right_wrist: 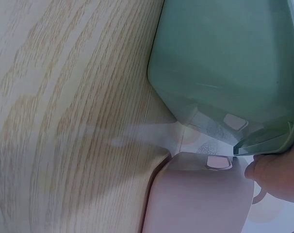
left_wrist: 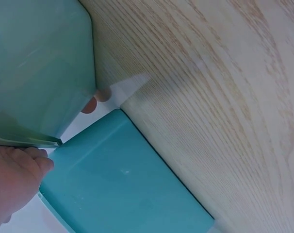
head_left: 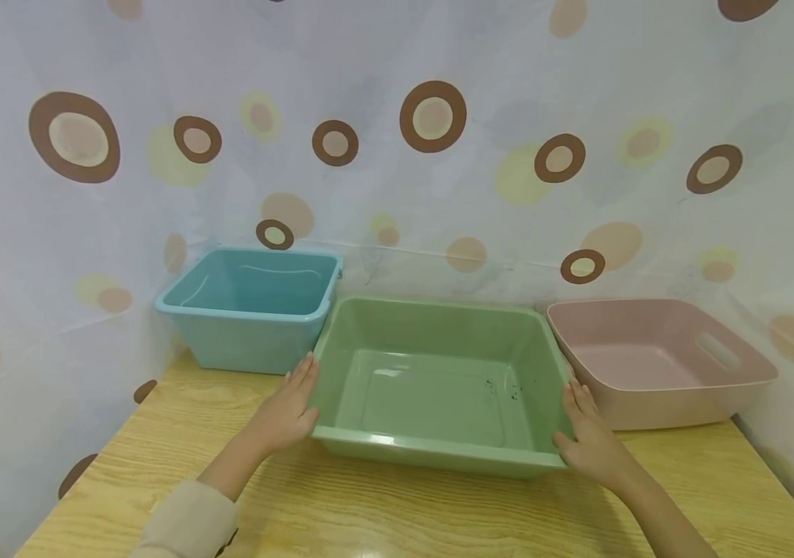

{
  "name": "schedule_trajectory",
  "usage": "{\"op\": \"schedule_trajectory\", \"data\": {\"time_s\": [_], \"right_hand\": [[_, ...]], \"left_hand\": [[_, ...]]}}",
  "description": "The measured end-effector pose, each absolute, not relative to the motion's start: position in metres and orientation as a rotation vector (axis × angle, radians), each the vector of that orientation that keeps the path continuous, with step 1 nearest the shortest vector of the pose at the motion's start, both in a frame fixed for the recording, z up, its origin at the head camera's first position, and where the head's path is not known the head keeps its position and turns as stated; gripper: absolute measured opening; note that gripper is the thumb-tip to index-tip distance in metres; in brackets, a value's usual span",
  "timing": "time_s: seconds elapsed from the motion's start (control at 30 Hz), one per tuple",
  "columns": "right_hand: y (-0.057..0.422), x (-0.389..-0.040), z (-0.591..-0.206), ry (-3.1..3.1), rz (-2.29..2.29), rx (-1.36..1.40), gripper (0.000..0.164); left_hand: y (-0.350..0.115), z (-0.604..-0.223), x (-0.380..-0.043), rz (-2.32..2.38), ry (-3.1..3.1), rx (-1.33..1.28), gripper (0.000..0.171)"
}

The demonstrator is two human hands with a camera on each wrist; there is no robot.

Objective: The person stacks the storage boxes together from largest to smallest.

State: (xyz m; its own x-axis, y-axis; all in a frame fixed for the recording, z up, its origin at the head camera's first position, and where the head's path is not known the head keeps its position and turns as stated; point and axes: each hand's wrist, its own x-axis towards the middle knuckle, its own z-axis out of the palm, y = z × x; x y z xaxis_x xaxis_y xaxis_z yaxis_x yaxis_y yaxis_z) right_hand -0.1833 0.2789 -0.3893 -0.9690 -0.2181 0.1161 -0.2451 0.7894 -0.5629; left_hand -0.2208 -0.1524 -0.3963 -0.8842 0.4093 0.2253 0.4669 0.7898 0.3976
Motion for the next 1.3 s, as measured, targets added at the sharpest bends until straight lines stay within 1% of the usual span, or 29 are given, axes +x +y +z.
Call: {"op": "schedule_trajectory", "data": {"time_s": [1.3], "right_hand": [[0.2749, -0.1776, -0.3859, -2.932, 0.942, 0.368, 0.075]], "left_hand": [[-0.1539, -0.3973, -0.2147, -0.684, -2.867, -0.697, 0.066]]}}
